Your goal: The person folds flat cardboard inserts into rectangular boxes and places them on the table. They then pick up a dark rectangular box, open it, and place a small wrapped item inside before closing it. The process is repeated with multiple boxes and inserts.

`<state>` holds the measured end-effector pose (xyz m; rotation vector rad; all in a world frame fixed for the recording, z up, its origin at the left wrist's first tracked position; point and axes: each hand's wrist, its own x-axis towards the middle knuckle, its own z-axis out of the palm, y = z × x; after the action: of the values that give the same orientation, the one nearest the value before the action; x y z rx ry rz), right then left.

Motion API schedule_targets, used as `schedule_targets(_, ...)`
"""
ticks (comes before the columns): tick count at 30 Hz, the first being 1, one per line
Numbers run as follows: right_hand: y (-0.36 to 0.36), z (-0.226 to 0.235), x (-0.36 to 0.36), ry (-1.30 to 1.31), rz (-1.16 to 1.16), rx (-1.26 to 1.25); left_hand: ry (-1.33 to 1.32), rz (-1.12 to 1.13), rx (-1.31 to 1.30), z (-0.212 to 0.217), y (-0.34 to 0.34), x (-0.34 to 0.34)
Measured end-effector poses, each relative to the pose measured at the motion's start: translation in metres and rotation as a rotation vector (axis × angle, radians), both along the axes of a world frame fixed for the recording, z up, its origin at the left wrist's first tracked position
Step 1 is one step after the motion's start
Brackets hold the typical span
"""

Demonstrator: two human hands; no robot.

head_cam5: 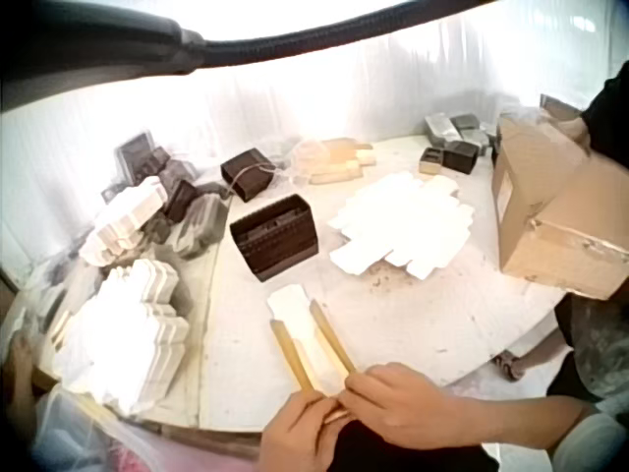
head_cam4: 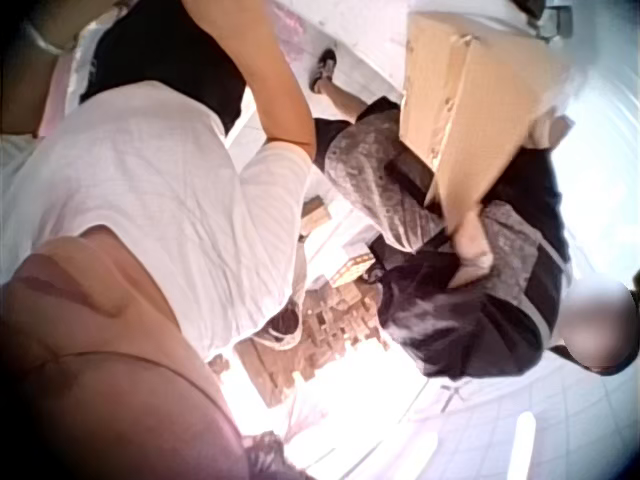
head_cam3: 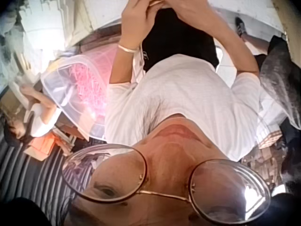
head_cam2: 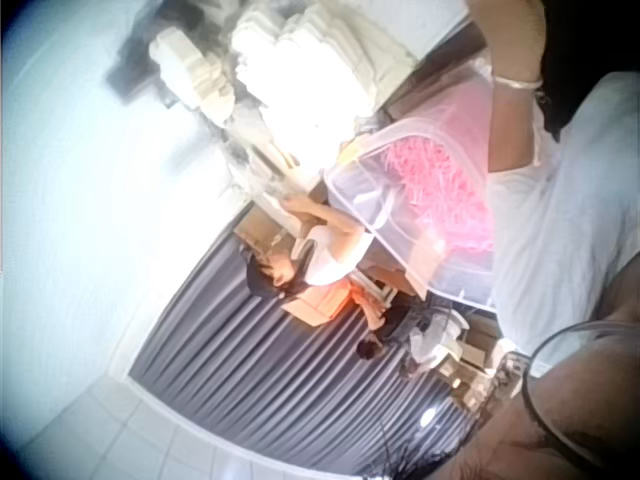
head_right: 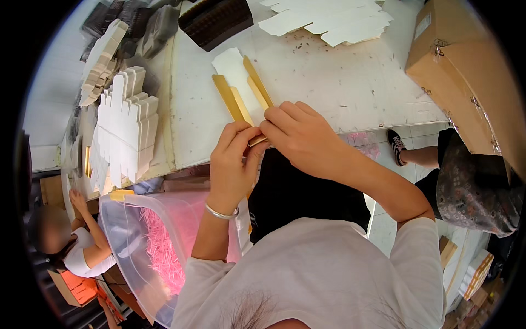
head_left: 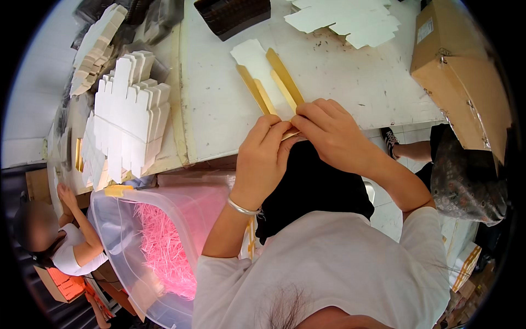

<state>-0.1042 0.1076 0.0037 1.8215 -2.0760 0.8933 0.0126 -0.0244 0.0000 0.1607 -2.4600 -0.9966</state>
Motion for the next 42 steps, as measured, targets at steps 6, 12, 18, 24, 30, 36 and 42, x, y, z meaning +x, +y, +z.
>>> schedule_targets(6, -0.012, 0.024, -0.014, -0.264, 0.049, 0.518, -0.174, -0.086, -0.137, 0.017, -0.015, -0.009)
schedule_targets(12, -0.004, 0.022, -0.01, -0.811, 0.239, 0.32, -0.283, -0.178, -0.087, 0.04, -0.03, -0.007)
schedule_targets(18, 0.024, 0.033, -0.029, -0.38, -0.048, -0.099, -0.277, -0.141, -0.368, 0.034, -0.04, -0.003)
schedule_targets(24, 0.046, 0.0, -0.046, -0.19, -0.066, 0.125, -0.101, -0.07, -0.671, 0.042, -0.037, -0.02)
schedule_targets(30, 0.049, 0.015, -0.009, -0.305, -0.01, 0.035, -0.025, -0.169, -0.344, 0.008, -0.008, -0.017)
schedule_targets(36, 0.051, 0.014, -0.043, -0.15, 0.187, 0.212, -0.084, -0.339, -0.132, 0.013, -0.029, -0.021)
schedule_targets(42, 0.033, 0.011, -0.056, -0.257, 0.285, 0.292, -0.098, -0.314, -0.08, 0.013, -0.034, -0.027)
